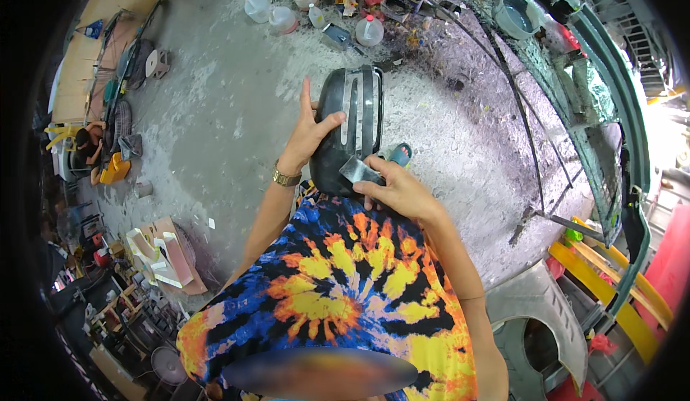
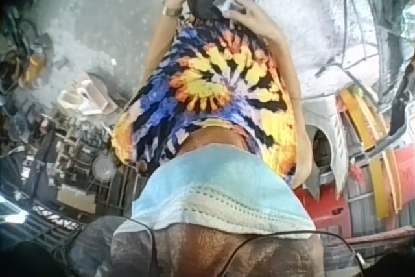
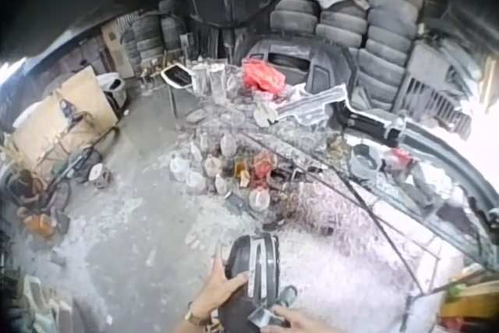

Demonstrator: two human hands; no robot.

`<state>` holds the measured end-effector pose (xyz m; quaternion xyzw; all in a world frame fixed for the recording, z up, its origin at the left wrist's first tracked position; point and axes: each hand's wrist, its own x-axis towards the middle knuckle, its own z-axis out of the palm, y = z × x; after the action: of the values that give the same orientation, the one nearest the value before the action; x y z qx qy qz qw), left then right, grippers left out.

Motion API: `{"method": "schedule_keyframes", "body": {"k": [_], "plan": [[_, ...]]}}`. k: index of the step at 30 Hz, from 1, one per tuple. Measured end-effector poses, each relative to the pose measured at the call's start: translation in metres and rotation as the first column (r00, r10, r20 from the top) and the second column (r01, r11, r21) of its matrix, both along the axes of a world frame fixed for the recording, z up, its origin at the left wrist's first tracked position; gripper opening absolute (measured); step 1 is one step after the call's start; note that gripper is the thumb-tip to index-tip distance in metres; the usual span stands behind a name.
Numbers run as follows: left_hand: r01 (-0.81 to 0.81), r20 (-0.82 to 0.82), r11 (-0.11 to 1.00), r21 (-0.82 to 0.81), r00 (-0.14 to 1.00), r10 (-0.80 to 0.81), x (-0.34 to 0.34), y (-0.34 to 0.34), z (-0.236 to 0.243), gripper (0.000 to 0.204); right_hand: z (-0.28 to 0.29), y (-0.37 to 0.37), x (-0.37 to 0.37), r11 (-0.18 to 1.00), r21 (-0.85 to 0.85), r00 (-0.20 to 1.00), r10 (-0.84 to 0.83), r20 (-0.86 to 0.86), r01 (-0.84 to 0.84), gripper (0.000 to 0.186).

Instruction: Cleaning and repairing an automotive side mirror assembly.

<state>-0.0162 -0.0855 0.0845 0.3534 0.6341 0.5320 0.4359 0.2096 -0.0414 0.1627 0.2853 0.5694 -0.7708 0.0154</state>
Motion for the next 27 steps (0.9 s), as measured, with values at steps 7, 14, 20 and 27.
{"method": "schedule_keyframes", "body": {"k": [7, 14, 20, 27], "plan": [[0.039, -0.128, 0.995, -0.087, 0.991, -0.05, -0.019, 0.041, -0.028, 0.092, 0.0, -0.006, -0.008, 0.997, 0.073, 1.0, 0.028, 0.004, -0.029, 0.021], [0.036, 0.111, 0.971, -0.236, 0.994, -0.01, -0.04, 0.074, -0.006, 0.036, 0.001, -0.002, -0.007, 0.995, 0.082, 0.998, 0.062, 0.014, -0.063, 0.022], [0.196, 0.144, 0.955, -0.22, 0.975, -0.167, -0.057, 0.072, 0.031, 0.038, -0.01, 0.011, 0.006, 0.975, 0.188, 0.993, 0.118, 0.022, -0.12, 0.024], [0.195, 0.132, 0.967, -0.164, 0.976, -0.174, -0.066, 0.074, 0.038, 0.037, -0.015, 0.013, 0.003, 0.81, 0.565, 0.977, 0.212, -0.028, -0.159, 0.027]]}}
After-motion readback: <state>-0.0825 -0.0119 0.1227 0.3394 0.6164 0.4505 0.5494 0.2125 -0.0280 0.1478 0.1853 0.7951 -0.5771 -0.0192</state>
